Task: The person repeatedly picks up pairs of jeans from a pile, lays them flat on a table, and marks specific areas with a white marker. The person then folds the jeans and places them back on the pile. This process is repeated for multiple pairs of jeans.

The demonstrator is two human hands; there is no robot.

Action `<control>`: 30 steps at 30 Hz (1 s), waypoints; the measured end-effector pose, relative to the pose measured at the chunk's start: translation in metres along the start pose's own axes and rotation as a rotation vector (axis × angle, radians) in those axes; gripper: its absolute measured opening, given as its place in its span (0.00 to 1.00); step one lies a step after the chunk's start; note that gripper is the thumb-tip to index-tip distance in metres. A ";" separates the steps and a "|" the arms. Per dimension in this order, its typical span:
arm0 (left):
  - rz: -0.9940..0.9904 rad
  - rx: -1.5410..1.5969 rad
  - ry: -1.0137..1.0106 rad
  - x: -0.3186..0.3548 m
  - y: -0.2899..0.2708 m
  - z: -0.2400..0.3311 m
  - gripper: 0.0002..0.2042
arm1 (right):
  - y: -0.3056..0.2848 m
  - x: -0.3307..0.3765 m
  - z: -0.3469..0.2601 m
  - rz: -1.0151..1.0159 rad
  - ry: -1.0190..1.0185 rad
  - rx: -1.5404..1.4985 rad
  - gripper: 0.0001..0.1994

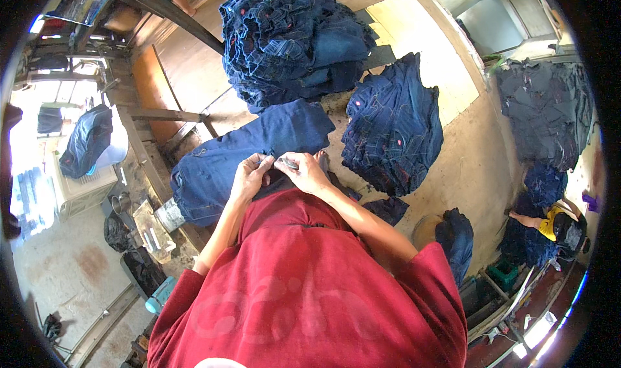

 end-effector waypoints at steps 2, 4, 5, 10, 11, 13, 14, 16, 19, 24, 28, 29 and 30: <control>0.027 0.131 0.039 0.001 -0.003 -0.006 0.15 | -0.001 0.003 0.000 0.026 -0.014 -0.068 0.13; 0.061 0.246 -0.009 0.007 -0.005 -0.012 0.14 | -0.003 0.006 0.004 0.058 0.032 0.017 0.12; 0.070 0.300 -0.071 0.011 -0.005 -0.015 0.14 | -0.005 0.007 0.004 0.107 0.035 0.078 0.11; 0.058 0.570 -0.326 0.018 0.003 -0.015 0.11 | -0.017 0.004 0.009 0.252 0.114 0.053 0.16; 0.085 0.509 -0.375 0.017 0.002 -0.016 0.11 | -0.022 0.003 0.014 0.307 0.202 0.147 0.20; 0.071 0.412 -0.407 0.013 0.002 -0.016 0.10 | -0.026 -0.004 0.022 0.286 0.319 0.278 0.24; 0.016 0.362 -0.324 0.009 0.005 -0.012 0.09 | -0.025 -0.008 0.023 0.265 0.289 0.305 0.24; 0.034 0.191 -0.285 0.009 0.005 -0.014 0.08 | -0.023 -0.012 0.025 0.250 0.219 0.321 0.24; 0.061 0.213 -0.135 0.015 0.003 -0.009 0.07 | -0.023 -0.011 0.027 0.260 0.134 0.286 0.20; 0.038 0.289 -0.292 0.020 0.001 -0.011 0.09 | -0.022 -0.005 0.027 0.250 0.112 0.277 0.19; -0.033 0.028 -0.166 0.006 0.004 -0.005 0.10 | -0.025 -0.005 0.023 0.257 0.096 0.267 0.19; -0.017 0.033 -0.147 0.006 0.003 -0.007 0.11 | -0.025 -0.005 0.022 0.255 0.083 0.280 0.19; -0.014 0.041 -0.099 0.007 0.003 -0.008 0.11 | -0.027 -0.004 0.022 0.259 0.084 0.306 0.19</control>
Point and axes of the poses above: each hand's wrist, its own x-axis away from the middle knuckle, its own y-axis out of the palm, z = x × y, the point moved 6 cm from there along -x, towards the middle knuckle, and after that the axes turned 3 degrees about -x, right-handed, at the moved point
